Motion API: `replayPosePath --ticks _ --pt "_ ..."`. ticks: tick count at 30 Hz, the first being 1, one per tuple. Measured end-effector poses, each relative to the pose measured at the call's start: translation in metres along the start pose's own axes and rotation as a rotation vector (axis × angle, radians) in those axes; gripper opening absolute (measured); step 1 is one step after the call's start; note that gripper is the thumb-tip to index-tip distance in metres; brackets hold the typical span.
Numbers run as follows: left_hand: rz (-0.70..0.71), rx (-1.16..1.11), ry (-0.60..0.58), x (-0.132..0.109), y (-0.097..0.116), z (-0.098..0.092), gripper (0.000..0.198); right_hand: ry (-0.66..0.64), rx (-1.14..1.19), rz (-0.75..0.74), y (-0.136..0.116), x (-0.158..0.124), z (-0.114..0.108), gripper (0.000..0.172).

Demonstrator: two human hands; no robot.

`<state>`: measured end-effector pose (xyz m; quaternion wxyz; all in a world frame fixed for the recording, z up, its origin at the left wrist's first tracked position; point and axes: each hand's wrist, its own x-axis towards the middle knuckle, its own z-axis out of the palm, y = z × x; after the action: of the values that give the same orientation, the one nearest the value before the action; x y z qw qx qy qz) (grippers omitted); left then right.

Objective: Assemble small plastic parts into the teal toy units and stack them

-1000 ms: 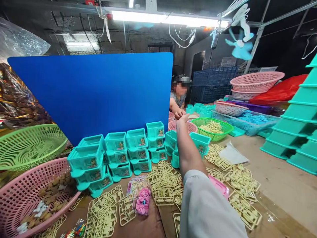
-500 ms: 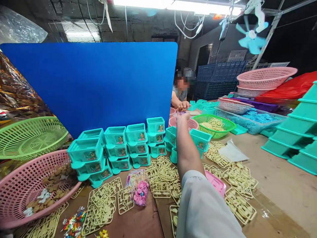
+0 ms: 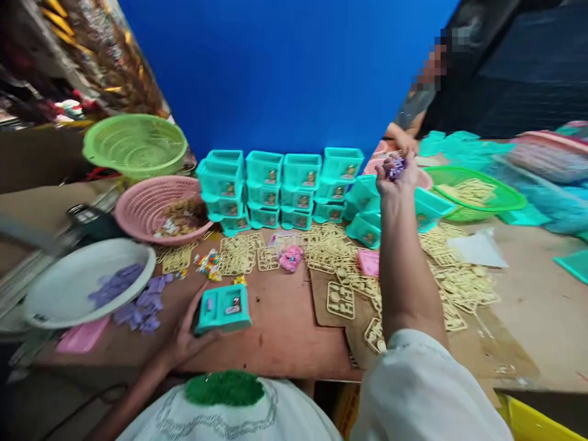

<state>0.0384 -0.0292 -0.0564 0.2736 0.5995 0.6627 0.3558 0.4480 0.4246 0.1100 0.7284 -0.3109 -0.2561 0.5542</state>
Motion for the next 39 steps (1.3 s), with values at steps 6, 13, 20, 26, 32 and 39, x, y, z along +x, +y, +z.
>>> replayPosePath --ticks 6,13,20,26,32,39 --pt "0.092 -0.069 -0.048 0.007 0.001 -0.005 0.109 -0.329 -0.189 0.423 0.063 -0.131 0.047 0.039" --pt "0.18 -0.078 -0.026 0.006 0.004 -0.006 0.109 -0.942 -0.431 0.67 0.151 -0.285 0.145 0.036" --pt "0.194 -0.099 -0.014 0.008 -0.002 -0.004 0.113 -1.356 -0.53 0.586 0.225 -0.388 0.225 0.05" --pt "0.188 -0.134 -0.082 0.014 -0.008 -0.005 0.113 -1.561 -0.724 0.281 0.284 -0.426 0.266 0.043" --pt "0.244 -0.21 -0.075 0.016 -0.009 -0.006 0.099 -1.743 -0.96 0.055 0.328 -0.444 0.275 0.033" --pt "0.198 -0.209 -0.086 0.013 -0.005 -0.009 0.096 -1.974 -0.91 -0.075 0.339 -0.442 0.28 0.01"
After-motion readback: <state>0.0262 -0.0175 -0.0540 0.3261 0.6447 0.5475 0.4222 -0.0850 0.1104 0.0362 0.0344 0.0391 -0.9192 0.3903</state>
